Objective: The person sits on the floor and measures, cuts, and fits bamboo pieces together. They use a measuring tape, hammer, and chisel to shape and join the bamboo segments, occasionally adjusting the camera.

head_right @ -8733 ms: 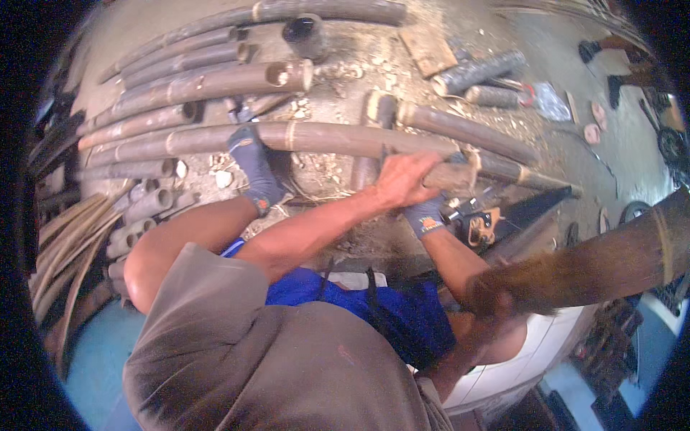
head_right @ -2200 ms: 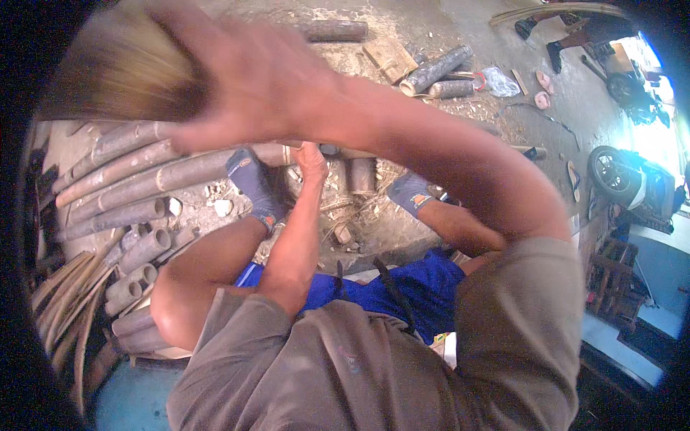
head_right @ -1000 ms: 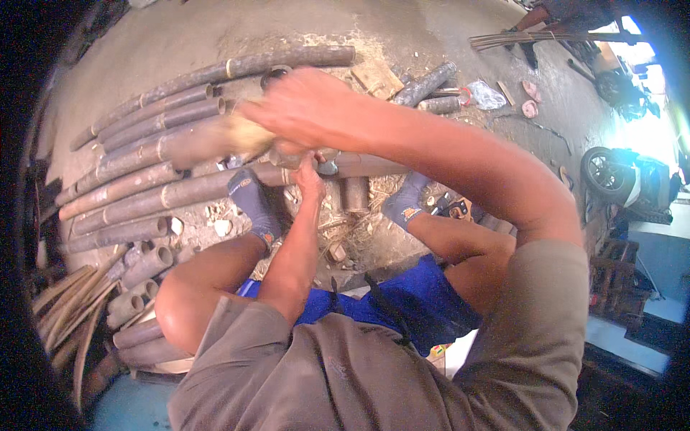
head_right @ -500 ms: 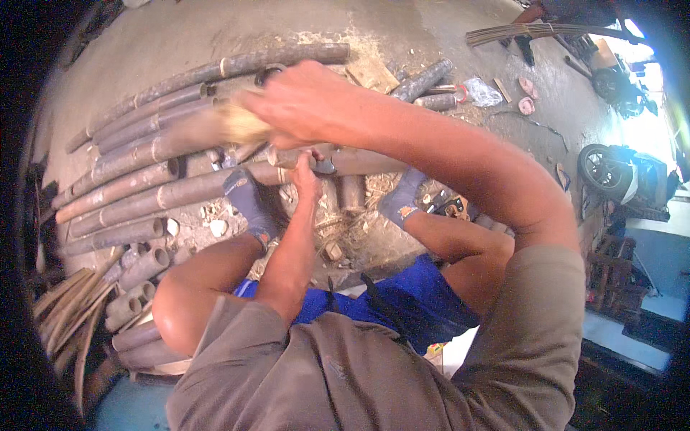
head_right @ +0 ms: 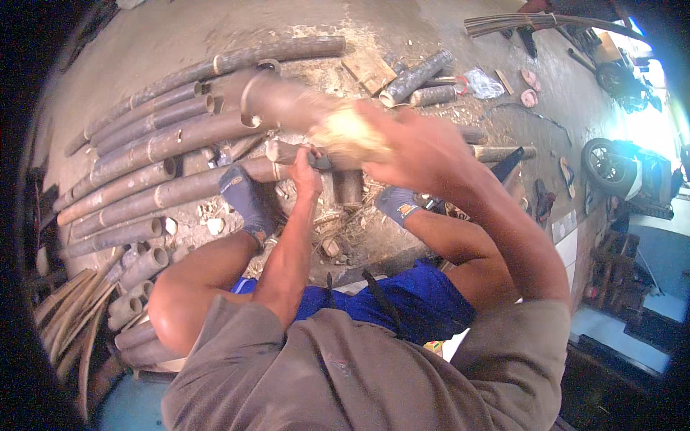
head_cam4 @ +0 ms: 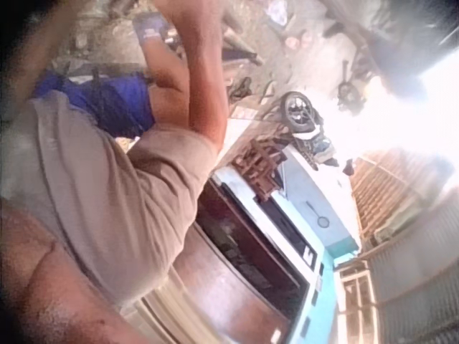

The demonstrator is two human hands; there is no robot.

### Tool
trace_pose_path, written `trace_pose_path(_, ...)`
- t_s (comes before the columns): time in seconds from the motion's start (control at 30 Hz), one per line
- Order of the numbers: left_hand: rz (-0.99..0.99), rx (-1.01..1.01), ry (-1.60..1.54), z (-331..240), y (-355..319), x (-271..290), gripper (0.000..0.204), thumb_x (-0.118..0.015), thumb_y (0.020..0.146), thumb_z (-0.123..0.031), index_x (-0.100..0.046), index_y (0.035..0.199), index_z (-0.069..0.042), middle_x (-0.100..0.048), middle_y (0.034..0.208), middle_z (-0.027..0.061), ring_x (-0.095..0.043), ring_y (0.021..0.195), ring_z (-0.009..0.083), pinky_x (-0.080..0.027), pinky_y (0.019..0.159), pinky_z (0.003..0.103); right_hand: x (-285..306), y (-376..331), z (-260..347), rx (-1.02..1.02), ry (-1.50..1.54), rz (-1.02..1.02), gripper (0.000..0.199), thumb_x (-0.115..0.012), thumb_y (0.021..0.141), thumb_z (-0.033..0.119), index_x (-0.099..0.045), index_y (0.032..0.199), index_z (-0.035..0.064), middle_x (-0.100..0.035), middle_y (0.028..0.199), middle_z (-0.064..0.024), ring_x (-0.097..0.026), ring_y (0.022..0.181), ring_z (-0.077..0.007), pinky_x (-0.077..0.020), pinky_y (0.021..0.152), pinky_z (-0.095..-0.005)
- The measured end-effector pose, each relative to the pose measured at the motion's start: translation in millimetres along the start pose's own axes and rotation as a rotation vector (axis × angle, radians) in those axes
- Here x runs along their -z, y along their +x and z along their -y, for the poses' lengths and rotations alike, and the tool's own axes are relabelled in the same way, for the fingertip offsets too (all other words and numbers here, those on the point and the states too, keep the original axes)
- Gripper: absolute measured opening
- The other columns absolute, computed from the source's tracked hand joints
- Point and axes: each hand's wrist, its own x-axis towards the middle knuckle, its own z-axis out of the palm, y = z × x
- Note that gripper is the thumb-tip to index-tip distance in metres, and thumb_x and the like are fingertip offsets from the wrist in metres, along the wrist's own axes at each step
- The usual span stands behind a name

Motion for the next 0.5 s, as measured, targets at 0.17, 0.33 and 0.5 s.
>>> trace_pose_path(0.17, 0.01, -0.118, 0.294, -32.8, -26.6, -62.9, 0.033, -0.079, 0.084, -0.012, -0.066, 0.112, 0.0, -0.071, 0.102, 0.0061, -0.065, 0.092, 0.0154, -0.052, 0.087, 0.034, -5.2, -90.6, -21.7, -0.33, 0.685, -0.279, 0.088, -0.079, 0.081, 0.018, -0.038, 0.157, 0.0038, -0.062, 0.136, -0.0267, -0.064, 0.123, -0.0335, -0.0494, 0.105, -0.0409)
trace_pose_path(0.33, 0.069, -0.257, 0.502, -26.8, -39.9, -83.2, 0.036, -0.084, 0.077, -0.01, -0.065, 0.106, -0.002, -0.071, 0.1, 0.0092, -0.067, 0.093, 0.0193, -0.054, 0.084, 0.034, -55.5, -127.5, -20.1, -0.576, 1.049, -0.503, 0.089, -0.078, 0.08, 0.014, -0.035, 0.156, -0.0033, -0.053, 0.146, -0.0204, -0.053, 0.134, -0.0313, -0.0406, 0.114, -0.0399)
trace_pose_path(0.5, 0.296, -0.18, 0.409, -25.4, -77.0, -136.9, 0.044, -0.086, 0.079, -0.018, -0.066, 0.114, -0.001, -0.073, 0.103, 0.0083, -0.068, 0.095, 0.0165, -0.054, 0.086, 0.035, -88.1, -133.3, -21.6, -0.672, 1.128, -0.668, 0.092, -0.08, 0.081, 0.02, -0.034, 0.157, -0.0029, -0.053, 0.145, -0.0229, -0.053, 0.132, -0.0337, -0.0403, 0.114, -0.0419)
